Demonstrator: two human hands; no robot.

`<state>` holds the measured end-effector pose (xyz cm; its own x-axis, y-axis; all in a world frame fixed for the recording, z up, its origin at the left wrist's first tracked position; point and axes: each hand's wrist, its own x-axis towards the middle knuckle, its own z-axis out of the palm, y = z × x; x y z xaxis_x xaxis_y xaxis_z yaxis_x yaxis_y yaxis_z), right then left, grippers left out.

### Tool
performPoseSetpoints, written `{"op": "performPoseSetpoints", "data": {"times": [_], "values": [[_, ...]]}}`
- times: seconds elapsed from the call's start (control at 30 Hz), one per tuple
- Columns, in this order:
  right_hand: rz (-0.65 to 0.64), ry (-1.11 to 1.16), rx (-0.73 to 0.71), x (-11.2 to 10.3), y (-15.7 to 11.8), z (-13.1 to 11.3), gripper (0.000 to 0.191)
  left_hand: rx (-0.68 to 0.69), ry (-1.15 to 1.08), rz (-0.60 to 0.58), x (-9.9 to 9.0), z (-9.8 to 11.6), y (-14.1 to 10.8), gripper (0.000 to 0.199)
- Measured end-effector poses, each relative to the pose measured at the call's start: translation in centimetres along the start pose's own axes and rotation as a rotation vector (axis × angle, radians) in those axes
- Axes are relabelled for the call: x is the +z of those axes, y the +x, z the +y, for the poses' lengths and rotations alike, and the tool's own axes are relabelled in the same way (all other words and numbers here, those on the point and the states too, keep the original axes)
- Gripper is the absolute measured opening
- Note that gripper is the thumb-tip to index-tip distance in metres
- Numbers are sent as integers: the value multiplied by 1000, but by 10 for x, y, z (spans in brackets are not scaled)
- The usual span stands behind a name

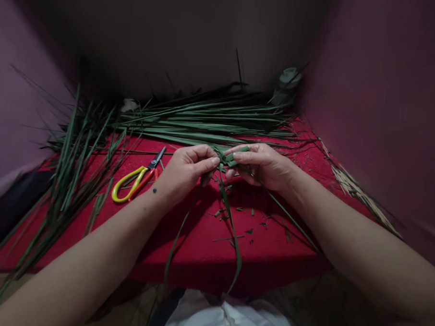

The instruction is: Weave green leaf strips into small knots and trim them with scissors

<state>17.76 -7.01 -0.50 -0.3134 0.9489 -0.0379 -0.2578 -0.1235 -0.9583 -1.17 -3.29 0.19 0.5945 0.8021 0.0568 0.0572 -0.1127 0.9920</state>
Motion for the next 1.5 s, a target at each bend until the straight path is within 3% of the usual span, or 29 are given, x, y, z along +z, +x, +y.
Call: {"op": "performPoseSetpoints", "data": {"times": [0.37,0.47,0.57,0.93,1.1,1.5], "values": [[-58,-41,116,0,-2,-3,36,-42,140,-164,4,12,-3,15],[-20,-38,125,0,-1,-4,44,-53,195,-179,2,12,-3,17],[26,-50,89,-1,-1,-4,37,-69,226,-188,0,11,-3,18],[-17,-416,167,6,-2,-2,24,-85,339,-216,3,4,-1,19],[18,-367,126,6,-1,2,22,-56,363,-201,3,4,0,17],[87,-213,82,4,-1,4,16,-172,165,-177,7,3,-2,14]]}}
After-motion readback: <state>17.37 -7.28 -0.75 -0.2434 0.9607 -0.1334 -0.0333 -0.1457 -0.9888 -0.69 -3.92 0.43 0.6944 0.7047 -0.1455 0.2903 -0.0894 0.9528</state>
